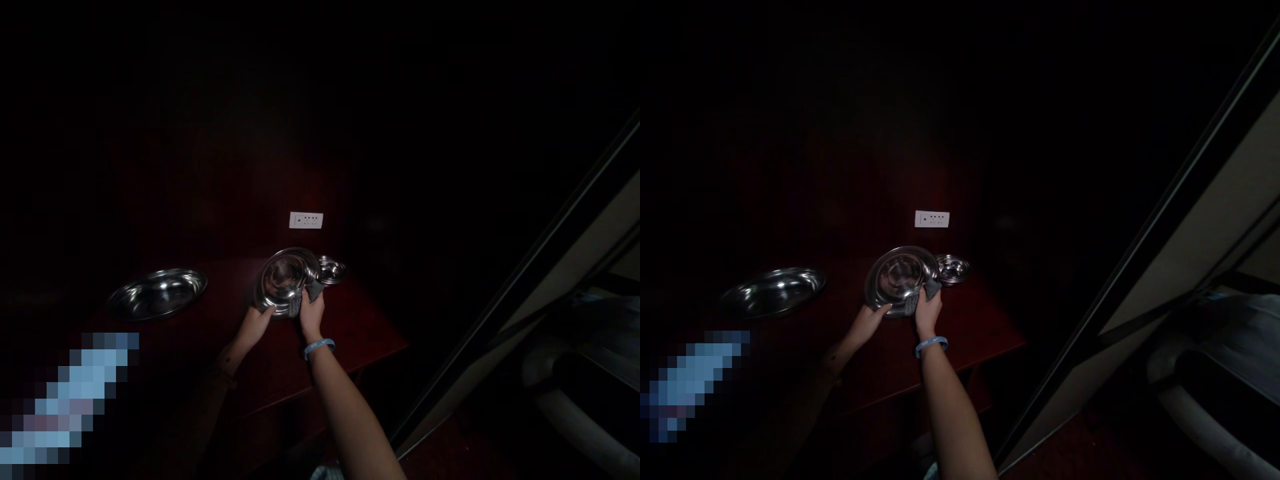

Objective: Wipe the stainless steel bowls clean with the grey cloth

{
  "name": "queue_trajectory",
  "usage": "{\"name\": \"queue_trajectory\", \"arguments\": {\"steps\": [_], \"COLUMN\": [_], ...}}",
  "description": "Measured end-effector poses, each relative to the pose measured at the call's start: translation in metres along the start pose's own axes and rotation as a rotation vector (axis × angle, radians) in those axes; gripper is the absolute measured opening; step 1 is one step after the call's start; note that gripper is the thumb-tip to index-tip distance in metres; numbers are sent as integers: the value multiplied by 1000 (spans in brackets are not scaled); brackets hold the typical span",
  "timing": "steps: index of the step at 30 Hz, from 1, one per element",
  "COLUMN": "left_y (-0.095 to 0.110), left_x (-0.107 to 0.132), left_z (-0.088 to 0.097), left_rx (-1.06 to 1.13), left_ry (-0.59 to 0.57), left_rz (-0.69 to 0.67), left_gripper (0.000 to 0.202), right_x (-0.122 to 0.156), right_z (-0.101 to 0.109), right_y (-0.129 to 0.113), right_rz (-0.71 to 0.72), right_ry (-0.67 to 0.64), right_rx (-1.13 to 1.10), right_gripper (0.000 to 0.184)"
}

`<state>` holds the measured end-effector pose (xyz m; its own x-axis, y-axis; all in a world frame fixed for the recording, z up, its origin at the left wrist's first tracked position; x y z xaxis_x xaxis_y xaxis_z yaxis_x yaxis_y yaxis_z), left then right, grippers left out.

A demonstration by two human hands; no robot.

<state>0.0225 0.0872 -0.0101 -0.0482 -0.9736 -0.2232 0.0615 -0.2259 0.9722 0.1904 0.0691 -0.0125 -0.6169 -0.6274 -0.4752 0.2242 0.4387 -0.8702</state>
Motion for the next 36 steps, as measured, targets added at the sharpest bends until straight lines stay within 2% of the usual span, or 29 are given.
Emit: {"name": "queue_trajectory", "arguments": {"steps": [6, 11, 13, 18, 21, 24, 27, 31, 36], "left_y": [10, 16, 19, 23, 22, 16, 6, -4, -2], "left_x": [1, 4, 6, 8, 8, 9, 9, 6, 1], "left_z": [16, 29, 30, 26, 22, 12, 2, -3, 2], "left_rx": [-70, -163, -173, -117, -44, -6, -18, -5, 68], "left_ry": [56, 188, 203, 152, 122, 0, -92, -65, -3], "left_rz": [68, 83, 86, 92, 37, -6, -34, -34, -62], "left_gripper": [24, 38, 45, 48, 63, 80, 85, 85, 80], "right_x": [4, 5, 5, 4, 2, 1, 2, 4, 6], "right_z": [3, 1, 1, 2, 4, 6, 4, -2, -9], "right_y": [-9, -14, -16, -16, -12, -9, -7, -8, -7], "right_rz": [42, 67, 70, 55, 30, 4, 6, 21, 3], "right_ry": [-41, -97, -114, -102, -48, -8, -12, -73, -154], "right_rx": [66, 47, 32, 30, 40, 43, 10, -58, -112], "right_gripper": [33, 32, 31, 32, 36, 40, 41, 43, 52]}}
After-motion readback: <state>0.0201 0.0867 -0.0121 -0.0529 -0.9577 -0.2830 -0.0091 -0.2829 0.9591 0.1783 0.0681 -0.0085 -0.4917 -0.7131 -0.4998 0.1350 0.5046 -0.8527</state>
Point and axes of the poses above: each hand's wrist, its own x-axis away from the middle knuckle, its own z-axis out of the back of the hand, y = z × x, the point moved 3 cm from there along -x, towards the middle knuckle, and after that the axes turned 6 degrees about z, right-handed, at the moved point
